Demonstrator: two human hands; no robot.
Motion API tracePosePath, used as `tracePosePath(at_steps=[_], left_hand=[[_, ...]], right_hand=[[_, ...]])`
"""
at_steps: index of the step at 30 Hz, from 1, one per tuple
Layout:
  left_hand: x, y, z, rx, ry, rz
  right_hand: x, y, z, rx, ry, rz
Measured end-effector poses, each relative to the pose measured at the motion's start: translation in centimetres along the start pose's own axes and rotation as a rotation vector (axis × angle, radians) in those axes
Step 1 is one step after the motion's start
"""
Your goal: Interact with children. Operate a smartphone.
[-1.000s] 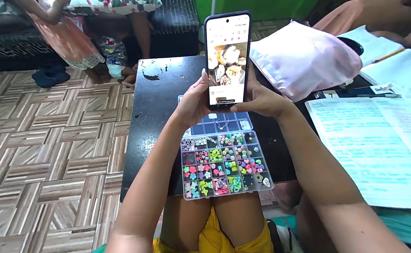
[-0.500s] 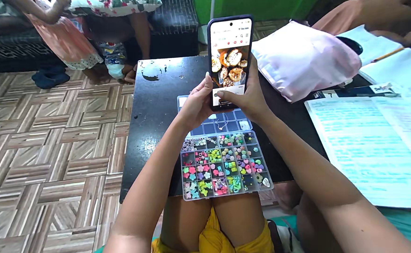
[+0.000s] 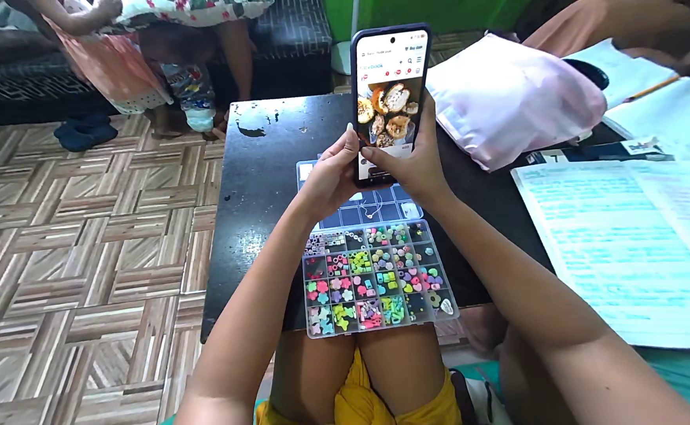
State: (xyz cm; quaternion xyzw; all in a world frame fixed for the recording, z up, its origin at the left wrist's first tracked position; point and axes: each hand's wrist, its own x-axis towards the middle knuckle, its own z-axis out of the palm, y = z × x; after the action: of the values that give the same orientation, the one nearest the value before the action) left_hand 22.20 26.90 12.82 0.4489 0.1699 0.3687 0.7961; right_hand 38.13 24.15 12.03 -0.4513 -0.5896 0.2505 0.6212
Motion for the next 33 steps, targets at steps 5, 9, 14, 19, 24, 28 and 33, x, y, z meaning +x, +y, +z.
tracePosePath(at_steps=[5, 9, 14, 19, 24, 28, 33], left_hand=[[0.02, -0.03, -0.14, -0.012, -0.017, 0.0], [0.0, -0.04, -0.15, -0.007, -0.025, 0.004], [0.09, -0.01, -0.34, 0.003, -0.039, -0.008], [0.13, 0.03, -0.32, 0.003, -0.036, -0.017], [0.07, -0.03, -0.3, -0.003, -0.047, -0.023], [0.07, -0.11, -0.21, 0.016, -0.049, -0.024], [-0.02, -0.02, -0.17, 0.029, -0.052, -0.028]], right_hand=[[-0.01, 0.08, 0.04, 0.027, 0.002, -0.013], [-0.03, 0.21, -0.05, 0.038, -0.016, -0.018], [-0.02, 0.22, -0.24, 0.119, -0.077, -0.006], [-0.01, -0.02, -0.24, 0.137, -0.088, -0.001], [-0.26, -0.47, -0.52, 0.148, -0.061, 0.115], [-0.18, -0.57, -0.59, 0.134, -0.035, 0.141], [-0.22, -0.53, -0.55, 0.12, -0.028, 0.102]])
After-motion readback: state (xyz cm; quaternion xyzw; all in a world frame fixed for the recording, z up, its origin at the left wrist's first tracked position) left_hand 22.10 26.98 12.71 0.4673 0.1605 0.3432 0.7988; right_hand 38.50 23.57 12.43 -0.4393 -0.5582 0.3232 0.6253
